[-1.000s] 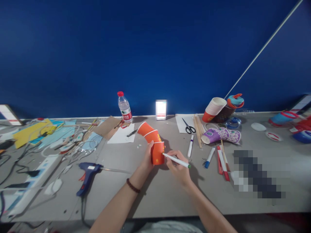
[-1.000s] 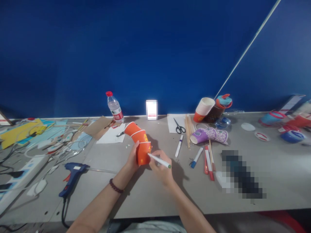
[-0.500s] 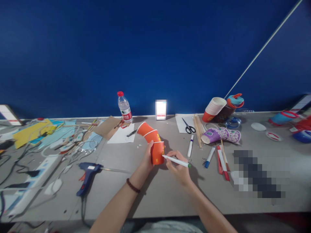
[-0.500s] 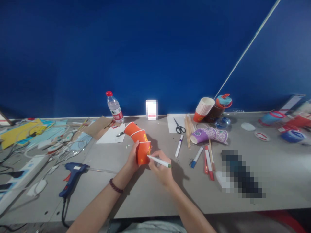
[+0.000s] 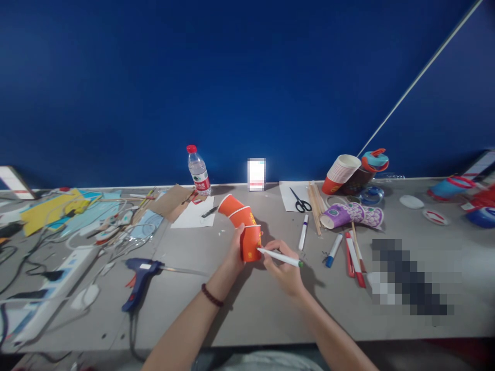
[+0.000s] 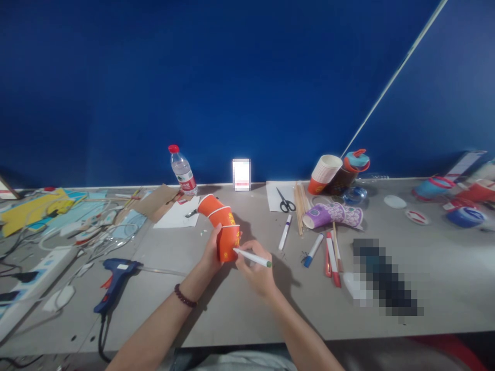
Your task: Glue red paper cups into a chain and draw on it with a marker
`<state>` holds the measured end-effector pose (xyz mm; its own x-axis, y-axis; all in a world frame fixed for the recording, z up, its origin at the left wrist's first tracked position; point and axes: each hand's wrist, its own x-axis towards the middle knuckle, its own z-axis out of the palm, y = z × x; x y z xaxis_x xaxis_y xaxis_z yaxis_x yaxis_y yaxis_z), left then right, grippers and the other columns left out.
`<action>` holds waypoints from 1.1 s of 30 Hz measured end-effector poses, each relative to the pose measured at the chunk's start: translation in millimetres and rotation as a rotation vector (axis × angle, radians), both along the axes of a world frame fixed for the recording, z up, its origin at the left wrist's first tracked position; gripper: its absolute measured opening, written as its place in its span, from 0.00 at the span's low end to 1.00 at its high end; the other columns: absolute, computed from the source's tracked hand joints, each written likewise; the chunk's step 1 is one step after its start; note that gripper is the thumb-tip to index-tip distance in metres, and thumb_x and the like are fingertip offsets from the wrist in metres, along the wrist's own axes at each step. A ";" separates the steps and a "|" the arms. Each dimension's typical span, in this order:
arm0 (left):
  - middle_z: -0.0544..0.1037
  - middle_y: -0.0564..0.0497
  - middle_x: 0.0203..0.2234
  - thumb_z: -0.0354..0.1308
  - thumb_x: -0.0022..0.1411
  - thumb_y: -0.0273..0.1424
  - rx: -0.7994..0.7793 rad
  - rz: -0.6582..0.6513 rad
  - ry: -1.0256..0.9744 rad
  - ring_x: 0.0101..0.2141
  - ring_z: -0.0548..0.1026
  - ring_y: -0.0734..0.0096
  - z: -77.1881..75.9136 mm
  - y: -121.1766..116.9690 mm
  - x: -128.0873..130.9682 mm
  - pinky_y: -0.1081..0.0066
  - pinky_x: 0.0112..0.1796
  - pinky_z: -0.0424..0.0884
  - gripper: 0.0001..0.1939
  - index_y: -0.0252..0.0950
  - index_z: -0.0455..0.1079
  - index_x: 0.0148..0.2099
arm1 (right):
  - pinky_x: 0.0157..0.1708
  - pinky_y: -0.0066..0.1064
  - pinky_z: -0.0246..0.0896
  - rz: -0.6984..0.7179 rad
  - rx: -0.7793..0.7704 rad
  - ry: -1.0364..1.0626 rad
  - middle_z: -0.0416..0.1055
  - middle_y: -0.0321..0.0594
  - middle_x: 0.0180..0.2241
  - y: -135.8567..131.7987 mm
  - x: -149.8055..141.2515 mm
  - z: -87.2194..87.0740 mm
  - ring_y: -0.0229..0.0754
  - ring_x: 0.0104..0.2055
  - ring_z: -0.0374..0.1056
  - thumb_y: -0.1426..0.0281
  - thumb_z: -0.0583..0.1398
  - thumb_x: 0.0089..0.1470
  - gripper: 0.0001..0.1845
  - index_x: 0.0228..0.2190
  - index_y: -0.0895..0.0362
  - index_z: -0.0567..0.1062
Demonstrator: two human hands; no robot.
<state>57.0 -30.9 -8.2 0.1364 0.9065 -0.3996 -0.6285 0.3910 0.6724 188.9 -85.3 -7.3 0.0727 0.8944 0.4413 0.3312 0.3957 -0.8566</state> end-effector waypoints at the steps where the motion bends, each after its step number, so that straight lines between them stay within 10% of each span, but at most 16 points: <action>1: 0.80 0.39 0.31 0.57 0.56 0.49 -0.002 0.003 0.001 0.27 0.78 0.63 0.2 0.0 0.2 0.68 0.28 0.73 0.26 0.29 0.72 0.42 | 0.29 0.29 0.64 0.001 0.004 0.000 0.73 0.37 0.28 -0.1 -0.1 -0.1 0.39 0.28 0.69 0.71 0.59 0.52 0.01 0.29 0.55 0.71; 33: 0.80 0.43 0.30 0.62 0.52 0.49 0.078 0.071 0.034 0.32 0.79 0.62 0.1 -1.4 2.8 0.68 0.36 0.73 0.24 0.32 0.71 0.40 | 0.32 0.32 0.68 0.020 0.039 -0.070 0.76 0.39 0.31 -1.0 -5.8 0.2 0.41 0.31 0.72 0.72 0.59 0.54 0.03 0.31 0.54 0.74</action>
<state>59.7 -32.3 -8.0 0.0587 0.9420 -0.3305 -0.6289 0.2920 0.7206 183.1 -86.3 -7.1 0.0229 0.8772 0.4795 0.3816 0.4357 -0.8152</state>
